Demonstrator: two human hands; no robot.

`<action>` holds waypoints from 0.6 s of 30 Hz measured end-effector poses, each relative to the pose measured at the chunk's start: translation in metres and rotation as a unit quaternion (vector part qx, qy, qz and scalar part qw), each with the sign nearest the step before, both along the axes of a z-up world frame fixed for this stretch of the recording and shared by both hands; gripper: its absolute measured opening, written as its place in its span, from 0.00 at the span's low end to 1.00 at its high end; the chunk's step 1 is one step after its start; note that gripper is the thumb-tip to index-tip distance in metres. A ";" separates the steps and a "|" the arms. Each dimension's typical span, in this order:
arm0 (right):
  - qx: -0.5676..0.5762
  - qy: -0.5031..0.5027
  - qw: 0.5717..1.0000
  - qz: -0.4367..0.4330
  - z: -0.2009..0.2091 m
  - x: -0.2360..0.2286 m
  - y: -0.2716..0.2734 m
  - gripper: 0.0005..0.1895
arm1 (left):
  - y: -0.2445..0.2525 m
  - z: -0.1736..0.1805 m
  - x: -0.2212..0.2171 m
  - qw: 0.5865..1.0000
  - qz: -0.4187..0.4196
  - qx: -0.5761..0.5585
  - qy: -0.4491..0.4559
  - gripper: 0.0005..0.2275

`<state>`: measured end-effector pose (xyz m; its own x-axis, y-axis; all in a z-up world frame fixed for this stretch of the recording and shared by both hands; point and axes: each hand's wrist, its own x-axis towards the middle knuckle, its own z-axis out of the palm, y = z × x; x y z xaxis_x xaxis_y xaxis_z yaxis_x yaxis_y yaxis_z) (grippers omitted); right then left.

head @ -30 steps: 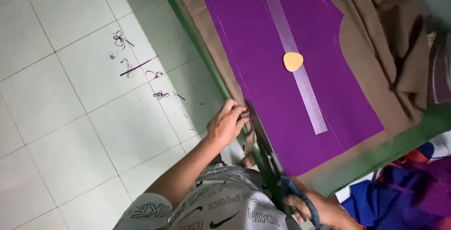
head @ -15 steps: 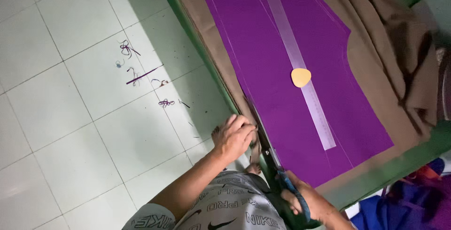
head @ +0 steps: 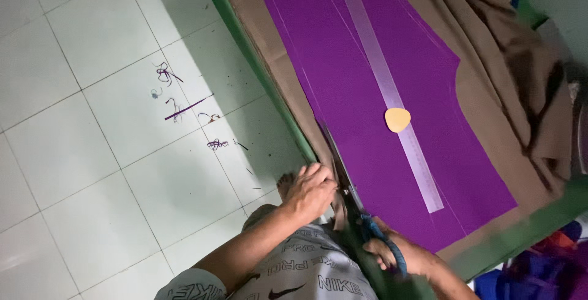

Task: The person uses shears to cut a piece of brown fabric along a purple pattern template placed on a green table. After cutting, the person uses a small yellow object to rub along the edge of the template.

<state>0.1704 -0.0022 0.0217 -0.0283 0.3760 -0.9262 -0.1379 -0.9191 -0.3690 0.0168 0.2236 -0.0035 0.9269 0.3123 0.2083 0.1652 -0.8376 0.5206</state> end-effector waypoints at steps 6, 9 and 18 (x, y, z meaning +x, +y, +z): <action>0.001 -0.118 0.992 0.043 0.063 -0.007 0.041 0.16 | 0.004 -0.008 -0.001 0.998 -0.026 -0.053 0.004 0.07; -0.012 -0.088 0.996 -0.030 0.065 -0.008 0.040 0.16 | 0.012 -0.001 0.000 0.993 -0.072 -0.077 0.053 0.10; 0.038 -0.009 0.999 0.009 0.029 0.012 0.051 0.09 | 0.007 -0.022 -0.001 0.987 -0.114 -0.071 0.087 0.09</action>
